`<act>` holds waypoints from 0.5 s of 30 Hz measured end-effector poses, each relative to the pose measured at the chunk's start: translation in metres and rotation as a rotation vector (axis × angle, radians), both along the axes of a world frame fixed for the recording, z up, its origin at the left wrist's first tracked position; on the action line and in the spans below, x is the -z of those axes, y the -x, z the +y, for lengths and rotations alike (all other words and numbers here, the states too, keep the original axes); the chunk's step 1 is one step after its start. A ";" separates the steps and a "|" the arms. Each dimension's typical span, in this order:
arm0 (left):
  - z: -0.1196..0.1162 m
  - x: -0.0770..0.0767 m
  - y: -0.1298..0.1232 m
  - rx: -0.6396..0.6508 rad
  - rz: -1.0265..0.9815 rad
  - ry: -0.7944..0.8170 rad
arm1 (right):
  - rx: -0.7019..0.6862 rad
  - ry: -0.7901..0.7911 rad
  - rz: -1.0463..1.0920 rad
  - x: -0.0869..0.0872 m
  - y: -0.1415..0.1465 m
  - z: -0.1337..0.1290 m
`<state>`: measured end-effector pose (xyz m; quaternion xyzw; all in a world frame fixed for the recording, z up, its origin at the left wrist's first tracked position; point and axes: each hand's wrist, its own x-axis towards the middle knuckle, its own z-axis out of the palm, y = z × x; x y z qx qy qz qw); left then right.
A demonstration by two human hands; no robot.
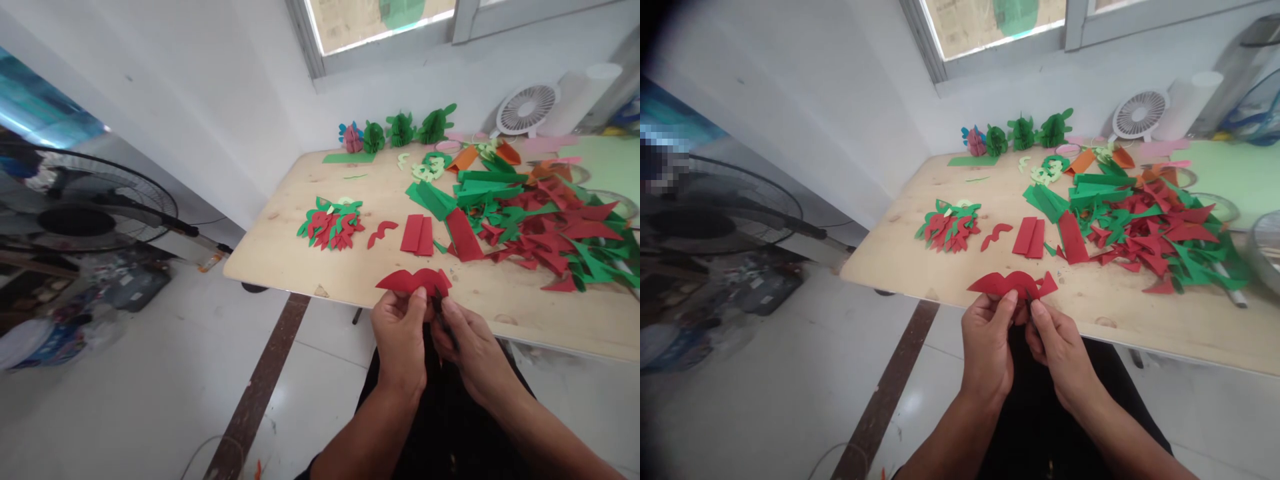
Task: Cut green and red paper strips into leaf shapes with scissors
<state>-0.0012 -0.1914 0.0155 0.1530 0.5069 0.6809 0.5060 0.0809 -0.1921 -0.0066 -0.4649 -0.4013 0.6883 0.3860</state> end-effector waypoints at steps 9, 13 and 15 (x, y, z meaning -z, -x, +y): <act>0.001 0.001 0.000 0.006 0.037 0.017 | 0.003 0.005 0.006 0.002 0.000 0.000; 0.001 0.001 0.001 0.010 0.025 0.014 | -0.001 0.002 0.006 0.001 0.000 -0.001; 0.000 0.001 0.001 0.014 0.020 0.015 | 0.000 -0.004 -0.003 0.001 0.000 -0.001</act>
